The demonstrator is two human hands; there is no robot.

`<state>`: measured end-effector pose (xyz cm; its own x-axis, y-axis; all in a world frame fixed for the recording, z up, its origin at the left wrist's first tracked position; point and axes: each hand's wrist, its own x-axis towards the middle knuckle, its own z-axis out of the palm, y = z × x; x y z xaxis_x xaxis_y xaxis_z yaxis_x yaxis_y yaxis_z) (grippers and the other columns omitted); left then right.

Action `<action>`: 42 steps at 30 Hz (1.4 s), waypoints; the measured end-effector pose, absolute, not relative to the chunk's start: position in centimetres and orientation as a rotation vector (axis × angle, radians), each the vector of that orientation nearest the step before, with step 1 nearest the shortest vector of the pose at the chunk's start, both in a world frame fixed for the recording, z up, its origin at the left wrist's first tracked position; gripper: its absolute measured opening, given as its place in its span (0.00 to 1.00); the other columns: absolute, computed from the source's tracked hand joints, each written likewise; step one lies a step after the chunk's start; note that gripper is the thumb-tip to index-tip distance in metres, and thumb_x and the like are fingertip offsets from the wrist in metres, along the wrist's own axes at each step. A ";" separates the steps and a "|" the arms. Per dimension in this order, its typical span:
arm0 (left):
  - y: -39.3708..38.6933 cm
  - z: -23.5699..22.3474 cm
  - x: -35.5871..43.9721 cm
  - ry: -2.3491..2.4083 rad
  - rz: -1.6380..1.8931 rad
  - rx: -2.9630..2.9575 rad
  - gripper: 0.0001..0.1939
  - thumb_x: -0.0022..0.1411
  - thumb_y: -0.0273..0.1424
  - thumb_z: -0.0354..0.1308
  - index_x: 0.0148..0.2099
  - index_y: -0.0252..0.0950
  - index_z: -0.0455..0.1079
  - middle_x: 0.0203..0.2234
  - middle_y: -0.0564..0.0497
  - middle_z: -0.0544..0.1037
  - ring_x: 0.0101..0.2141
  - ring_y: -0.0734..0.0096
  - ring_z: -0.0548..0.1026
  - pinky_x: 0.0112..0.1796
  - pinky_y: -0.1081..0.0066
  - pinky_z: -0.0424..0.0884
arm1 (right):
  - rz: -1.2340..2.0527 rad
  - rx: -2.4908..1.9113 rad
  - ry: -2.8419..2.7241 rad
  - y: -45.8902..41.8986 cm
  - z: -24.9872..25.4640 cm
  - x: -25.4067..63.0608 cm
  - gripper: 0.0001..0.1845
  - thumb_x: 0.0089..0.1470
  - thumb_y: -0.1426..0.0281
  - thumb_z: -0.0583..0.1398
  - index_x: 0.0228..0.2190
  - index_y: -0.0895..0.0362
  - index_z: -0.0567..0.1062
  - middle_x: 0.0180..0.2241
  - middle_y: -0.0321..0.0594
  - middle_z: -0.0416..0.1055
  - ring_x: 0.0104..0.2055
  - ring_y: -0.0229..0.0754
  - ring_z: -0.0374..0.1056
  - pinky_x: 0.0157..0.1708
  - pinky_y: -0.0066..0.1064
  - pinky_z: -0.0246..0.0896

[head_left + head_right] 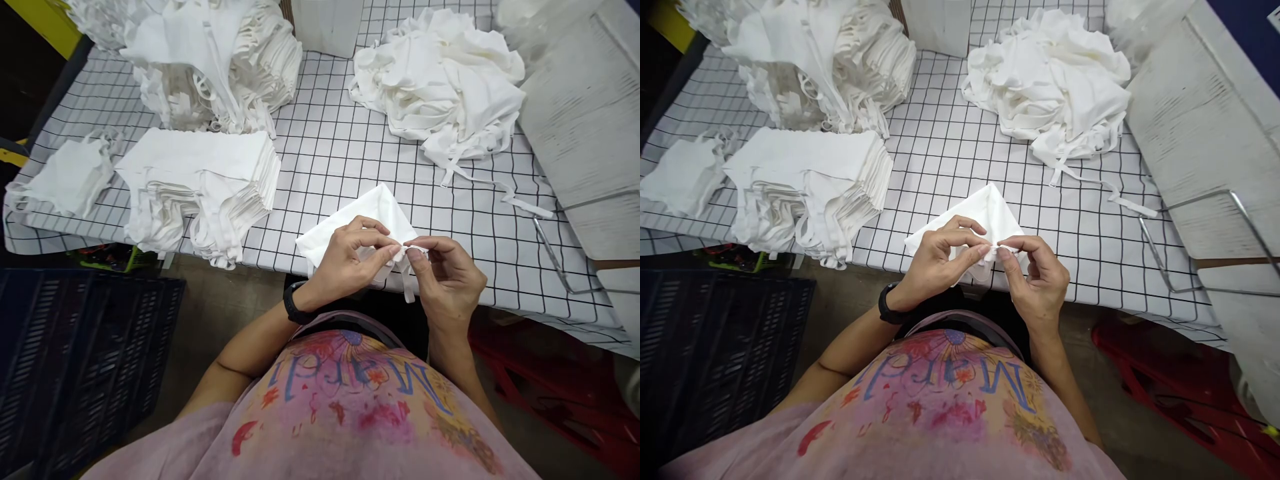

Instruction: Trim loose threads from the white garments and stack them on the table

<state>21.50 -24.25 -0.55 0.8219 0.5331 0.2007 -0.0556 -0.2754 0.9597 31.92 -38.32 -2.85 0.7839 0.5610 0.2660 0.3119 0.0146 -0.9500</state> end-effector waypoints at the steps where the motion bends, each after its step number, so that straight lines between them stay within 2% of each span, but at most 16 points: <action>1: -24.2 -0.6 21.5 0.372 0.589 1.766 0.05 0.66 0.30 0.65 0.36 0.35 0.81 0.38 0.45 0.80 0.46 0.66 0.77 0.50 0.66 0.73 | 0.238 -1.585 -0.708 -38.3 -2.8 31.9 0.04 0.59 0.71 0.68 0.39 0.53 0.80 0.36 0.38 0.78 0.39 0.42 0.76 0.39 0.35 0.70; 4: -24.2 -0.9 21.5 0.374 0.590 1.758 0.05 0.66 0.30 0.65 0.37 0.35 0.81 0.38 0.45 0.80 0.46 0.66 0.78 0.50 0.65 0.73 | 0.261 -1.595 -0.692 -38.4 -2.8 31.9 0.04 0.59 0.70 0.68 0.39 0.52 0.81 0.36 0.37 0.79 0.37 0.41 0.75 0.36 0.33 0.70; 9: -24.1 -1.1 21.6 0.352 0.602 1.760 0.05 0.67 0.29 0.64 0.38 0.35 0.80 0.37 0.46 0.81 0.46 0.66 0.77 0.50 0.65 0.73 | 0.301 -1.587 -0.652 -38.3 -2.9 32.0 0.05 0.60 0.69 0.68 0.40 0.52 0.81 0.37 0.37 0.79 0.39 0.40 0.76 0.41 0.33 0.72; 14: -24.2 -1.2 21.7 0.344 0.600 1.761 0.05 0.67 0.29 0.64 0.38 0.35 0.80 0.37 0.46 0.81 0.46 0.66 0.77 0.50 0.65 0.73 | 0.390 -1.567 -0.604 -38.2 -3.0 32.2 0.04 0.60 0.66 0.68 0.38 0.52 0.81 0.35 0.36 0.79 0.35 0.38 0.75 0.35 0.29 0.71; 19: -24.1 -1.3 21.7 0.361 0.563 1.727 0.06 0.67 0.30 0.64 0.38 0.34 0.81 0.38 0.45 0.80 0.45 0.68 0.77 0.50 0.67 0.72 | 0.458 -1.571 -0.581 -38.1 -3.2 32.4 0.08 0.61 0.62 0.67 0.39 0.53 0.82 0.34 0.37 0.78 0.34 0.39 0.74 0.36 0.31 0.72; 24: -23.9 -1.1 21.7 0.390 0.483 1.696 0.08 0.67 0.34 0.64 0.36 0.36 0.79 0.37 0.47 0.81 0.44 0.66 0.77 0.50 0.66 0.71 | 0.471 -1.578 -0.572 -38.0 -3.4 32.4 0.10 0.59 0.61 0.68 0.39 0.53 0.82 0.32 0.37 0.77 0.32 0.39 0.73 0.33 0.31 0.72; 30: -23.8 -0.6 21.7 0.435 0.345 1.638 0.12 0.69 0.37 0.60 0.34 0.35 0.77 0.35 0.48 0.82 0.42 0.66 0.76 0.46 0.67 0.70 | 0.488 -1.599 -0.525 -37.8 -3.1 32.3 0.11 0.58 0.61 0.69 0.39 0.54 0.82 0.31 0.36 0.77 0.30 0.39 0.72 0.31 0.31 0.71; 32: -23.8 -0.5 21.7 0.465 0.301 1.614 0.13 0.67 0.39 0.61 0.34 0.35 0.77 0.35 0.48 0.81 0.41 0.67 0.76 0.45 0.68 0.70 | 0.454 -1.631 -0.535 -37.7 -2.9 32.2 0.10 0.59 0.61 0.68 0.39 0.54 0.82 0.32 0.37 0.77 0.31 0.39 0.73 0.31 0.31 0.71; 36: -23.8 -0.6 21.7 0.537 0.245 1.601 0.13 0.59 0.40 0.70 0.36 0.34 0.79 0.35 0.49 0.80 0.37 0.69 0.75 0.41 0.69 0.69 | 0.397 -1.686 -0.561 -37.7 -2.7 32.2 0.10 0.60 0.62 0.67 0.39 0.54 0.82 0.36 0.38 0.78 0.37 0.42 0.75 0.37 0.33 0.72; 42: -23.5 -1.3 21.9 0.528 0.227 1.431 0.12 0.58 0.38 0.69 0.34 0.33 0.80 0.32 0.49 0.80 0.34 0.71 0.75 0.35 0.72 0.69 | 0.372 -1.689 -0.598 -37.7 -2.8 32.4 0.10 0.60 0.62 0.67 0.40 0.54 0.81 0.38 0.39 0.79 0.42 0.44 0.76 0.42 0.36 0.72</action>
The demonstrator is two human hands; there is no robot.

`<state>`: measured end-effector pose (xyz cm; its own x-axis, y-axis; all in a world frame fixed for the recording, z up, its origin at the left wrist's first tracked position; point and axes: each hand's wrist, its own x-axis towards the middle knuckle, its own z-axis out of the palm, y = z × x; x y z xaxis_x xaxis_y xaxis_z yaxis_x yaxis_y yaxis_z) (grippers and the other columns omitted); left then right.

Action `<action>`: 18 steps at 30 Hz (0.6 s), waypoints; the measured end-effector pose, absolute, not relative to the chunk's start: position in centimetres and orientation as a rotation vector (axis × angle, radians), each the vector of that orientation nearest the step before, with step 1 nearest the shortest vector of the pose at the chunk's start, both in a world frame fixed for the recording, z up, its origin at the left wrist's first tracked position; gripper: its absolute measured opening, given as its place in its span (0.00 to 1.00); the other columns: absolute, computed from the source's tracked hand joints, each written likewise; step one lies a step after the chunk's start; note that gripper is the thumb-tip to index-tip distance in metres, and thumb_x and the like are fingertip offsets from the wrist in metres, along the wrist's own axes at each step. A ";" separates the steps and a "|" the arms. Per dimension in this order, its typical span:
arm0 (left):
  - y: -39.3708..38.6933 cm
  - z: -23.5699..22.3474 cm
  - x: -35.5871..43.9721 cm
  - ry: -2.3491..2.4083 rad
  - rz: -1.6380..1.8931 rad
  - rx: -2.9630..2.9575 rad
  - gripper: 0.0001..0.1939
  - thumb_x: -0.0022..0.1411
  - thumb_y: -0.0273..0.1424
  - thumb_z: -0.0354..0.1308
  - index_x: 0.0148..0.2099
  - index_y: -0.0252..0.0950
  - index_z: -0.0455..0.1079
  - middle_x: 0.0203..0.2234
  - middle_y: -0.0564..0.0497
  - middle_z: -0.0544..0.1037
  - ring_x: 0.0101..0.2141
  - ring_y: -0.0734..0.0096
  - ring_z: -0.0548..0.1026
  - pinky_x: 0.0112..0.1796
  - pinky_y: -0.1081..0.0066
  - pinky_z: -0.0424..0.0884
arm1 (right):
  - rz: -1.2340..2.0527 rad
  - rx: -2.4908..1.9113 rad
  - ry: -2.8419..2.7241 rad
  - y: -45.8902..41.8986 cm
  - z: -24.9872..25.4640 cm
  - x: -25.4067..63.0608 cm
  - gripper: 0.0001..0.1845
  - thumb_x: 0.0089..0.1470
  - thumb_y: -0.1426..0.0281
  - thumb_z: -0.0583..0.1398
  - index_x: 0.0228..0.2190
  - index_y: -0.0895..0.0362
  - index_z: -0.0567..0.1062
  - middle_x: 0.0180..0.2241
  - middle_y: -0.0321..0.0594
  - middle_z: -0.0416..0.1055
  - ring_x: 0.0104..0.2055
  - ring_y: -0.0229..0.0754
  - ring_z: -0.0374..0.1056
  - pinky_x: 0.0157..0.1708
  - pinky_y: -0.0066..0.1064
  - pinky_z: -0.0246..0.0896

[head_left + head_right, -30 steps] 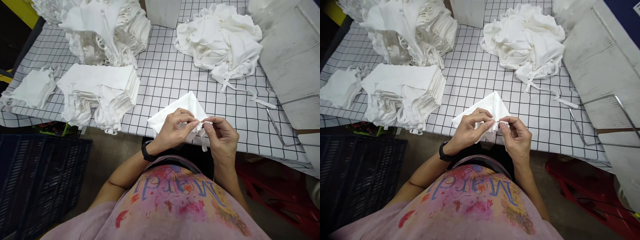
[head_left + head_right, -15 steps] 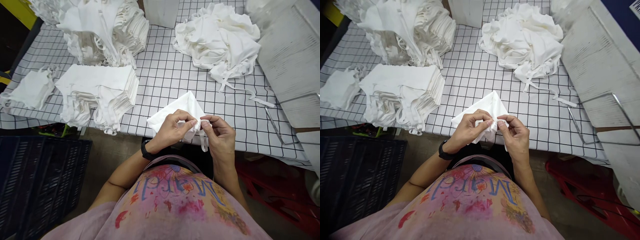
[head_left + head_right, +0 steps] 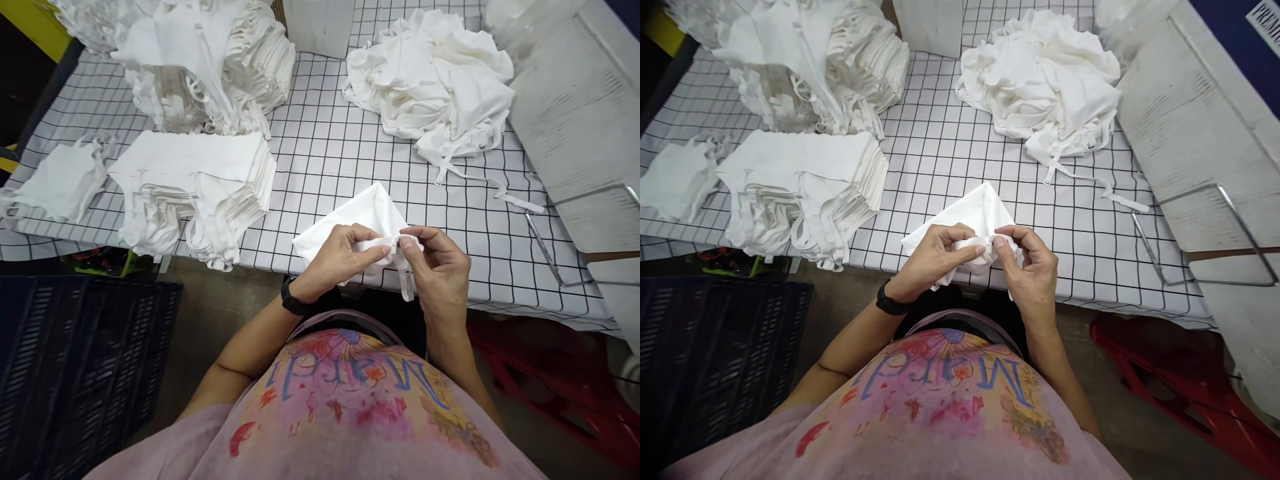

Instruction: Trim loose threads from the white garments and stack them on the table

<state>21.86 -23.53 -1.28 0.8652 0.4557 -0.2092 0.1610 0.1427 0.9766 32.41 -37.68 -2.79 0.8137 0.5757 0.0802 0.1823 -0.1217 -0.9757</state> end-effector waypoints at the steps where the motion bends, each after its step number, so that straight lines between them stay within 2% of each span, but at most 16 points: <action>1: -23.5 -1.3 21.9 0.522 0.220 1.405 0.13 0.58 0.38 0.69 0.34 0.32 0.79 0.31 0.49 0.80 0.33 0.71 0.75 0.35 0.73 0.69 | 0.385 -1.683 -0.606 -37.6 -2.8 32.4 0.10 0.60 0.62 0.67 0.40 0.54 0.81 0.39 0.40 0.80 0.42 0.44 0.76 0.42 0.36 0.72; 10: -23.6 -1.4 21.9 0.489 0.165 1.190 0.22 0.51 0.45 0.75 0.34 0.31 0.77 0.28 0.50 0.78 0.29 0.73 0.75 0.31 0.74 0.71 | 0.414 -1.694 -0.637 -37.5 -2.6 32.7 0.09 0.60 0.62 0.66 0.40 0.54 0.80 0.34 0.37 0.77 0.32 0.39 0.71 0.31 0.30 0.69; 15: -23.7 -1.4 21.8 0.504 0.176 1.274 0.21 0.53 0.46 0.73 0.34 0.32 0.76 0.27 0.52 0.76 0.28 0.74 0.73 0.31 0.73 0.68 | 0.464 -1.655 -0.659 -37.6 -2.7 32.8 0.11 0.58 0.63 0.68 0.41 0.53 0.79 0.33 0.36 0.75 0.29 0.37 0.68 0.28 0.29 0.66; 18: -23.5 -1.2 21.7 0.508 0.230 1.430 0.19 0.57 0.46 0.70 0.35 0.33 0.77 0.29 0.52 0.77 0.31 0.73 0.73 0.33 0.73 0.67 | 0.460 -1.628 -0.647 -37.8 -3.0 33.2 0.11 0.57 0.63 0.69 0.40 0.53 0.79 0.31 0.34 0.74 0.27 0.36 0.65 0.26 0.28 0.63</action>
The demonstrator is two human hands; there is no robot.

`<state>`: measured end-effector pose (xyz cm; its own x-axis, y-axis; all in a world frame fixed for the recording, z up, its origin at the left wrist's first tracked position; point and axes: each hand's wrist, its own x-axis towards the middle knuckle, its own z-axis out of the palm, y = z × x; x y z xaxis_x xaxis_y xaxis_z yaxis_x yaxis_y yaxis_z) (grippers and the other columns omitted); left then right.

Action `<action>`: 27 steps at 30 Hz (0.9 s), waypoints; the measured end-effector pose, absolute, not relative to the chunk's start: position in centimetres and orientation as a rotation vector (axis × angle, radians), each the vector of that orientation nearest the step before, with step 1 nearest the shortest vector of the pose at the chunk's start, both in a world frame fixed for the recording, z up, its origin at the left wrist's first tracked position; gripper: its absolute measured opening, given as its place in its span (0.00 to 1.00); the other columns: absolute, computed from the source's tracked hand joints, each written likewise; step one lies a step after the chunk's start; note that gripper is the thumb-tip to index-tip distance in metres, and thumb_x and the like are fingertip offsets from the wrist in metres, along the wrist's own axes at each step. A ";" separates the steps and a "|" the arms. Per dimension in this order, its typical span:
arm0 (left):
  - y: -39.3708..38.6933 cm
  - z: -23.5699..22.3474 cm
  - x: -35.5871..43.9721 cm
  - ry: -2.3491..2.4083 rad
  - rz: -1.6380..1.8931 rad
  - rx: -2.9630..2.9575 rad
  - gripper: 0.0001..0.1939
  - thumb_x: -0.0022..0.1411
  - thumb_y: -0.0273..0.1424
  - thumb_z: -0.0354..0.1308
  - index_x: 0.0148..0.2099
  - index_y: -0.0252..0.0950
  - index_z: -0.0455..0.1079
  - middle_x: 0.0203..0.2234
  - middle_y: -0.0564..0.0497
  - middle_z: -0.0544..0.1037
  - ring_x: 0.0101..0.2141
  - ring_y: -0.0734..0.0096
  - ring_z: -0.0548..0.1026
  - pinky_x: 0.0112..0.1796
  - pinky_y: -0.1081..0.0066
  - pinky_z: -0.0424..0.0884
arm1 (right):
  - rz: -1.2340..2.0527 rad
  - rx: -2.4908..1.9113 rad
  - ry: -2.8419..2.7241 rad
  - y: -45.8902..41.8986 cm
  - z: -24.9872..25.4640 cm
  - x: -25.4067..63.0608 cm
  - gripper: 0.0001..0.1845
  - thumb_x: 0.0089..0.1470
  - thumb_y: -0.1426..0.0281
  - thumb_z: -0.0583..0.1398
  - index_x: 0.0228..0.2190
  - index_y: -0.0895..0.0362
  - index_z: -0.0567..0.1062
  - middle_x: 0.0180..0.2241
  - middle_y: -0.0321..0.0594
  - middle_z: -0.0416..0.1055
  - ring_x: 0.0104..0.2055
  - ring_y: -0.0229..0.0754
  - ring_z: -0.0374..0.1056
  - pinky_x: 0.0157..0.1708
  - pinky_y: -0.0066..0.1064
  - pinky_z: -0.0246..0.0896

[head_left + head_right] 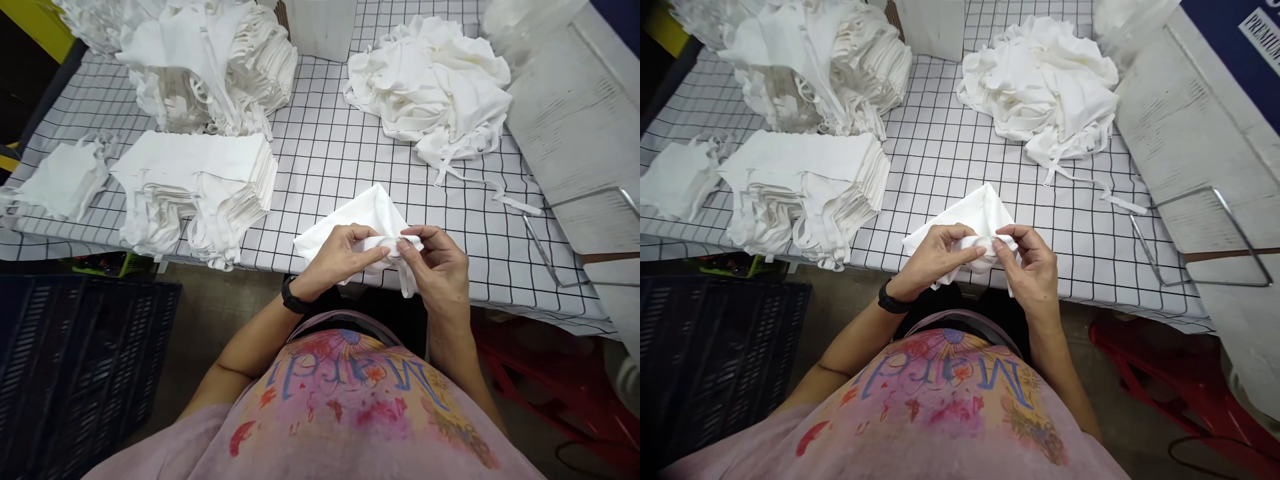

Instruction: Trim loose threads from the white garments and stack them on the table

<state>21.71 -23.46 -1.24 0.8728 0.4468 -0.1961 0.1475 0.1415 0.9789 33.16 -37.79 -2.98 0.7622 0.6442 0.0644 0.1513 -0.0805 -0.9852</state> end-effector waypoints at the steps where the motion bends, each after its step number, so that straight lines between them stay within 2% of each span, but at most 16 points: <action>1: -23.2 -1.2 21.6 0.512 0.247 1.498 0.18 0.59 0.45 0.69 0.34 0.33 0.77 0.30 0.51 0.77 0.33 0.72 0.73 0.35 0.72 0.67 | 0.438 -1.638 -0.636 -37.9 -3.1 33.4 0.11 0.57 0.63 0.69 0.40 0.53 0.80 0.31 0.34 0.73 0.26 0.35 0.64 0.26 0.27 0.62; 5: -21.2 -0.7 20.2 0.478 0.215 1.711 0.14 0.61 0.41 0.67 0.32 0.34 0.77 0.29 0.52 0.77 0.34 0.71 0.73 0.37 0.71 0.66 | 0.316 -1.686 -0.571 -38.5 -3.6 34.8 0.10 0.56 0.63 0.70 0.40 0.53 0.81 0.30 0.34 0.72 0.25 0.35 0.61 0.25 0.28 0.60; 11: -17.5 -0.7 16.7 0.557 0.158 1.714 0.12 0.55 0.38 0.71 0.32 0.34 0.79 0.30 0.51 0.79 0.34 0.70 0.75 0.36 0.73 0.67 | 0.131 -1.690 -0.424 -39.6 -4.6 37.5 0.11 0.51 0.67 0.73 0.37 0.54 0.84 0.27 0.37 0.71 0.24 0.36 0.58 0.23 0.32 0.53; 15: -16.7 -1.4 15.3 0.612 0.216 1.632 0.13 0.52 0.39 0.73 0.34 0.34 0.81 0.32 0.50 0.81 0.35 0.70 0.76 0.37 0.73 0.69 | 0.074 -1.670 -0.351 -39.6 -5.8 38.5 0.11 0.47 0.69 0.74 0.35 0.55 0.85 0.26 0.40 0.73 0.24 0.37 0.59 0.24 0.36 0.52; 20: -16.9 -2.0 15.0 0.636 0.216 1.548 0.14 0.53 0.39 0.74 0.36 0.34 0.81 0.27 0.52 0.79 0.28 0.75 0.72 0.32 0.74 0.66 | 0.058 -1.667 -0.308 -39.3 -6.4 38.7 0.12 0.44 0.69 0.75 0.35 0.54 0.85 0.24 0.38 0.70 0.21 0.35 0.54 0.21 0.35 0.45; 23: -17.1 -1.9 15.3 0.638 0.225 1.518 0.14 0.53 0.39 0.73 0.35 0.34 0.80 0.26 0.53 0.78 0.26 0.77 0.70 0.30 0.74 0.64 | 0.072 -1.676 -0.316 -39.2 -6.3 38.7 0.12 0.45 0.69 0.74 0.35 0.54 0.86 0.25 0.39 0.72 0.21 0.36 0.56 0.21 0.35 0.48; 27: -17.4 -1.8 15.8 0.626 0.232 1.537 0.15 0.54 0.40 0.73 0.34 0.34 0.78 0.27 0.54 0.77 0.26 0.77 0.69 0.29 0.74 0.63 | 0.056 -1.614 -0.331 -39.1 -6.3 38.6 0.11 0.45 0.71 0.75 0.34 0.55 0.85 0.28 0.42 0.75 0.26 0.40 0.66 0.26 0.36 0.58</action>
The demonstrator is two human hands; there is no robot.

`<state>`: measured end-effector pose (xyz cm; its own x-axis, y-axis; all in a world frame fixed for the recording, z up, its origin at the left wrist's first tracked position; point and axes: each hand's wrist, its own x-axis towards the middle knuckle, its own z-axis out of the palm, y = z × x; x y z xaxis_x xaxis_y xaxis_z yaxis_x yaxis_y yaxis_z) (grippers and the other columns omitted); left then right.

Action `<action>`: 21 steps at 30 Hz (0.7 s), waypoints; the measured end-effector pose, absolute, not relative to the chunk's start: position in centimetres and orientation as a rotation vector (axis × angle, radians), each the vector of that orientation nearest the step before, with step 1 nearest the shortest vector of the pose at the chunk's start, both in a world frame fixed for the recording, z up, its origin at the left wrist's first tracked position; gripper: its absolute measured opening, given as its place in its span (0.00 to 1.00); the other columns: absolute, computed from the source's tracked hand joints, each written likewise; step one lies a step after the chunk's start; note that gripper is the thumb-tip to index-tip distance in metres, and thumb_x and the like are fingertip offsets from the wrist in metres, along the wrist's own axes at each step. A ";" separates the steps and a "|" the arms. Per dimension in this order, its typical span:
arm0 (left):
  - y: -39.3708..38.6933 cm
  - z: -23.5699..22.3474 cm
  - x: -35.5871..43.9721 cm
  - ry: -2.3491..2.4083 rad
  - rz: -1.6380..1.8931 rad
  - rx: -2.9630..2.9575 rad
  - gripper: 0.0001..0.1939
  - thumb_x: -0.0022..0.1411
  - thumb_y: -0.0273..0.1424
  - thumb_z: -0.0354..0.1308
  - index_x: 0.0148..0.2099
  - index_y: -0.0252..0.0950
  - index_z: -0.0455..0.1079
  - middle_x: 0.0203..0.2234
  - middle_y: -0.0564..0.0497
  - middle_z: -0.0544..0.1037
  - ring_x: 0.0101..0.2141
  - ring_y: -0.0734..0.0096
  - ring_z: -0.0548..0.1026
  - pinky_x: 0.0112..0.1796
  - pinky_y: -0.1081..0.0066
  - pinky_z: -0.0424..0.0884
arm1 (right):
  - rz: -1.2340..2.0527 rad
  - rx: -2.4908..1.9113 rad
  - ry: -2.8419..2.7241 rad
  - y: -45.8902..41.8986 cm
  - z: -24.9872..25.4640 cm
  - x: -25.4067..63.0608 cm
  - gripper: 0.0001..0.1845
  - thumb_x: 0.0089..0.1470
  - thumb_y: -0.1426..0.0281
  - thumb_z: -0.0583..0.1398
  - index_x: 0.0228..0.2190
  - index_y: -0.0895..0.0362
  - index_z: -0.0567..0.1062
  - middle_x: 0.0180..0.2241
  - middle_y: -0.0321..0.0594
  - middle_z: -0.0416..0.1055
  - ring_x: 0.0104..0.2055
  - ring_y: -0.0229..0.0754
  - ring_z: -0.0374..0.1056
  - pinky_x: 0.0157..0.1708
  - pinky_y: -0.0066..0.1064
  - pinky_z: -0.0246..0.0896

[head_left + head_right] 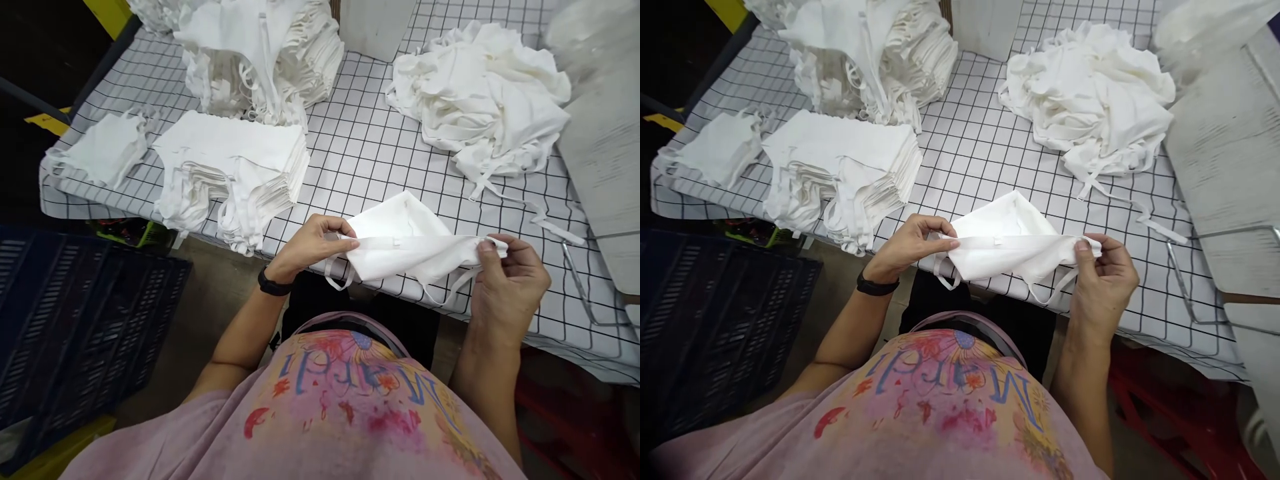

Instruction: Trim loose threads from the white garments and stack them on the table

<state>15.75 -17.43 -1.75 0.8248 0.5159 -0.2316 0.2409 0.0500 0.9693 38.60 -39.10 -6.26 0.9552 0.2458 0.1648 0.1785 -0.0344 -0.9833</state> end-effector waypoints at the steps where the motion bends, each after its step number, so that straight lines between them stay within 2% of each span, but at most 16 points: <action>1: -17.5 -1.7 15.9 0.619 0.235 1.556 0.15 0.54 0.41 0.73 0.33 0.34 0.78 0.27 0.54 0.77 0.27 0.76 0.70 0.30 0.73 0.63 | 0.049 -1.600 -0.329 -39.1 -6.2 38.5 0.11 0.44 0.71 0.75 0.34 0.55 0.85 0.28 0.42 0.75 0.27 0.40 0.66 0.27 0.35 0.59; 4: -17.9 -1.6 16.5 0.605 0.235 1.698 0.15 0.54 0.41 0.73 0.33 0.34 0.79 0.28 0.52 0.78 0.32 0.72 0.73 0.34 0.72 0.66 | 0.046 -1.567 -0.313 -38.8 -5.5 38.0 0.12 0.43 0.70 0.75 0.33 0.56 0.83 0.28 0.39 0.74 0.28 0.38 0.67 0.29 0.33 0.62; 7: -18.5 -1.6 17.2 0.597 0.200 1.867 0.14 0.52 0.40 0.75 0.38 0.36 0.82 0.30 0.52 0.78 0.37 0.67 0.74 0.41 0.68 0.67 | 0.076 -1.538 -0.303 -38.5 -4.3 37.2 0.15 0.43 0.66 0.74 0.34 0.57 0.81 0.28 0.35 0.72 0.28 0.37 0.67 0.31 0.32 0.65; 9: -18.9 -1.7 17.7 0.550 0.168 1.920 0.13 0.55 0.41 0.73 0.40 0.38 0.83 0.31 0.51 0.79 0.39 0.65 0.75 0.44 0.66 0.68 | 0.090 -1.532 -0.295 -38.4 -3.6 36.8 0.17 0.42 0.64 0.74 0.35 0.57 0.80 0.27 0.34 0.70 0.27 0.36 0.65 0.31 0.31 0.65; 12: -19.4 -2.0 18.2 0.478 0.189 1.950 0.10 0.62 0.40 0.67 0.37 0.38 0.82 0.34 0.49 0.81 0.42 0.63 0.75 0.46 0.65 0.68 | 0.080 -1.539 -0.300 -38.3 -3.3 36.7 0.18 0.42 0.64 0.73 0.35 0.57 0.79 0.28 0.34 0.70 0.27 0.36 0.64 0.31 0.31 0.65; 15: -19.6 -2.2 18.5 0.486 0.292 1.874 0.10 0.63 0.38 0.66 0.35 0.37 0.80 0.35 0.49 0.82 0.44 0.63 0.77 0.47 0.66 0.69 | 0.035 -1.655 -0.310 -38.6 -3.8 37.0 0.14 0.46 0.65 0.71 0.36 0.58 0.80 0.29 0.35 0.72 0.28 0.36 0.65 0.32 0.33 0.64; 17: -19.6 -2.2 18.6 0.489 0.315 1.765 0.11 0.63 0.38 0.65 0.36 0.35 0.80 0.35 0.49 0.83 0.41 0.65 0.79 0.45 0.67 0.71 | -0.066 -1.833 -0.394 -39.0 -4.2 37.2 0.12 0.50 0.69 0.68 0.38 0.58 0.81 0.34 0.40 0.76 0.33 0.41 0.70 0.37 0.37 0.66; 19: -19.6 -2.4 18.6 0.484 0.326 1.683 0.12 0.64 0.38 0.65 0.38 0.34 0.80 0.35 0.48 0.84 0.39 0.66 0.80 0.43 0.68 0.72 | -0.212 -1.968 -0.594 -39.1 -4.3 36.9 0.16 0.51 0.73 0.65 0.44 0.56 0.82 0.45 0.45 0.79 0.46 0.50 0.74 0.47 0.43 0.66; 21: -19.6 -2.6 18.6 0.484 0.356 1.651 0.11 0.64 0.37 0.65 0.40 0.34 0.81 0.38 0.47 0.85 0.41 0.65 0.81 0.44 0.69 0.73 | -0.279 -1.963 -0.860 -38.9 -4.1 36.3 0.21 0.54 0.75 0.64 0.51 0.54 0.80 0.54 0.48 0.77 0.57 0.54 0.71 0.55 0.48 0.65</action>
<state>18.57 -19.62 -2.57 0.8615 0.5057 -0.0453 0.1081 -0.0954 0.9896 36.34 -38.88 -4.08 0.7277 0.4555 0.5127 0.6697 -0.3105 -0.6747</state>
